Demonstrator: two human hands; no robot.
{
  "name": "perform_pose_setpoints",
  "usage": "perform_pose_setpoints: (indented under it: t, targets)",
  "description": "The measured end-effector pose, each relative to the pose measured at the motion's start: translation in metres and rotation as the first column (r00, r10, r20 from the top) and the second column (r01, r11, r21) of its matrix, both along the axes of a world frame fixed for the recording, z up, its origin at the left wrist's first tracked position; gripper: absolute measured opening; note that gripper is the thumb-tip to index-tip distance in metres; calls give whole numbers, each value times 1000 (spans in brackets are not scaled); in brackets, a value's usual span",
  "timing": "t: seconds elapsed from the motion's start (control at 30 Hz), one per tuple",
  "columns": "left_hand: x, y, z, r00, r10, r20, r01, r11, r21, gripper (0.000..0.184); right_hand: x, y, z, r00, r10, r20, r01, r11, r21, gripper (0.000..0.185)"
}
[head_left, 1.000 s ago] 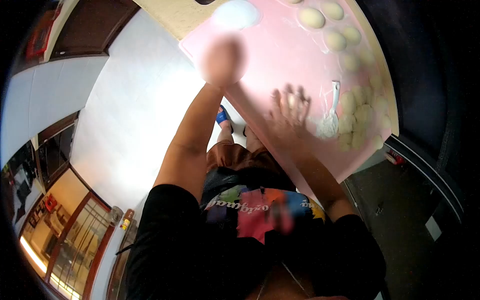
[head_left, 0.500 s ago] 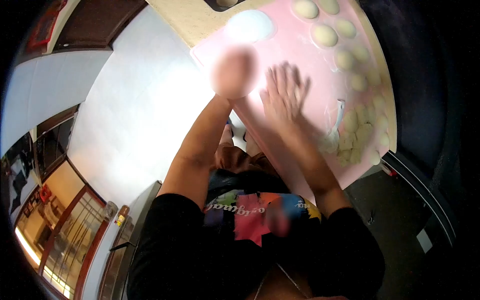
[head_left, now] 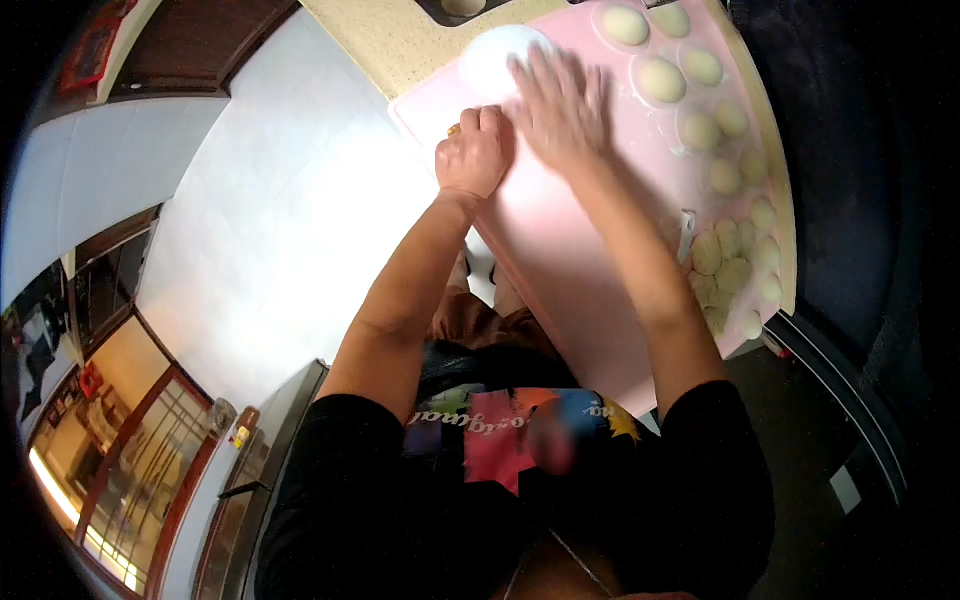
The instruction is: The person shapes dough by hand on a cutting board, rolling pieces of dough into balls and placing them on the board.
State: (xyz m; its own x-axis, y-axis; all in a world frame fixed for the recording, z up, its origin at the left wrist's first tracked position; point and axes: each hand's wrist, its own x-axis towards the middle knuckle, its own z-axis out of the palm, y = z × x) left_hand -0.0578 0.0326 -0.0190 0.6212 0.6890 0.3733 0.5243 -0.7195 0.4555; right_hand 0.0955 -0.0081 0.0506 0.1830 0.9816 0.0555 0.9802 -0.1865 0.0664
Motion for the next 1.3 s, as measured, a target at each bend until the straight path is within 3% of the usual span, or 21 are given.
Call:
perform_pose_setpoints:
  t: [0.07, 0.2, 0.37, 0.43, 0.5, 0.57, 0.63, 0.7, 0.73, 0.8, 0.87, 0.9, 0.93, 0.97, 1.0, 1.03, 1.07, 1.1, 1.2, 1.23, 1.3]
  targets:
    - [1, -4, -4, 991, 56, -125, -71, 990, -121, 22, 46, 25, -27, 997, -53, -59, 56, 997, 54, 62]
    - [3, -1, -15, 998, 56, 16, -52, 985, -164, 17, 74, -66, -31, 921, -158, -357, 181, 983, 31, 57]
    - [5, 1, -35, 994, 19, 105, 11, 960, -280, 15, 18, -182, -25, 867, 32, -497, 98, 967, 234, 71]
    - [9, 5, 12, 955, 84, -283, -135, 977, -166, 14, 5, -181, -29, 795, 66, -603, 176, 926, 334, 76]
    - [7, 8, 11, 943, 85, -322, -142, 977, -160, 14, -4, -181, -34, 704, 115, -701, 268, 871, 412, 82]
    - [7, 9, 12, 936, 99, -337, -163, 972, -166, 14, -2, -172, -40, 701, -56, -711, 418, 840, 346, 92]
    - [7, 11, 0, 933, 105, -343, -171, 971, -166, 15, 3, -154, -17, 806, -44, -591, 349, 841, 413, 83]
    - [0, 14, -39, 984, 93, -152, -111, 988, -110, 14, 11, -147, -20, 919, 18, -394, 81, 969, 232, 68]
    - [-3, 16, -58, 993, 83, -89, -91, 992, -87, 14, 8, -151, -22, 896, -15, -444, 138, 959, 247, 53]
    - [-3, 20, -73, 998, -13, 57, -9, 928, 373, 13, 7, -160, -29, 880, -1, -475, 175, 930, 322, 51]
    - [-5, 22, -78, 999, -16, 32, 5, 952, 307, 19, 2, -166, -36, 862, 16, -506, 207, 901, 381, 48]
    - [-5, 22, -71, 1000, -5, 11, 2, 978, 208, 23, -7, -161, -37, 501, -14, -865, 553, 774, 308, 44]
    - [-4, 22, -61, 999, 12, -32, -10, 998, 65, 26, -12, -155, -34, 16, 76, -997, 784, 618, 60, 42]
    - [-5, 22, -50, 995, 28, -97, -38, 994, -103, 30, -8, -153, -27, 15, 75, -997, 779, 624, 59, 42]
    - [-7, 22, -39, 981, 25, -192, -74, 965, -253, 34, -1, -146, -10, -456, 347, -819, 761, 629, -157, 42]
    - [-9, 22, -34, 965, 5, -260, -97, 934, -344, 39, 3, -141, 1, -761, 531, -372, 644, 690, -331, 43]
    - [-11, 21, -35, 963, -17, -269, -89, 922, -378, 43, 4, -139, 2, -825, 538, -171, 564, 765, -312, 51]
    - [-18, 23, -71, 999, -33, -31, 28, 988, -150, 40, 3, -137, 8, -826, 537, -170, 562, 768, -307, 51]
    - [-7, 15, -62, 993, 54, -102, -55, 998, -8, 38, -2, -131, 20, -868, 489, -79, 483, 798, -360, 52]
    - [-5, 14, -50, 993, 58, -103, -59, 998, -8, 38, -2, -131, 18, -872, 459, -169, 489, 810, -325, 52]
    - [-2, 18, -32, 976, 58, -211, -128, 934, -334, 35, 3, -133, 11, -867, 426, -258, 490, 823, -288, 52]
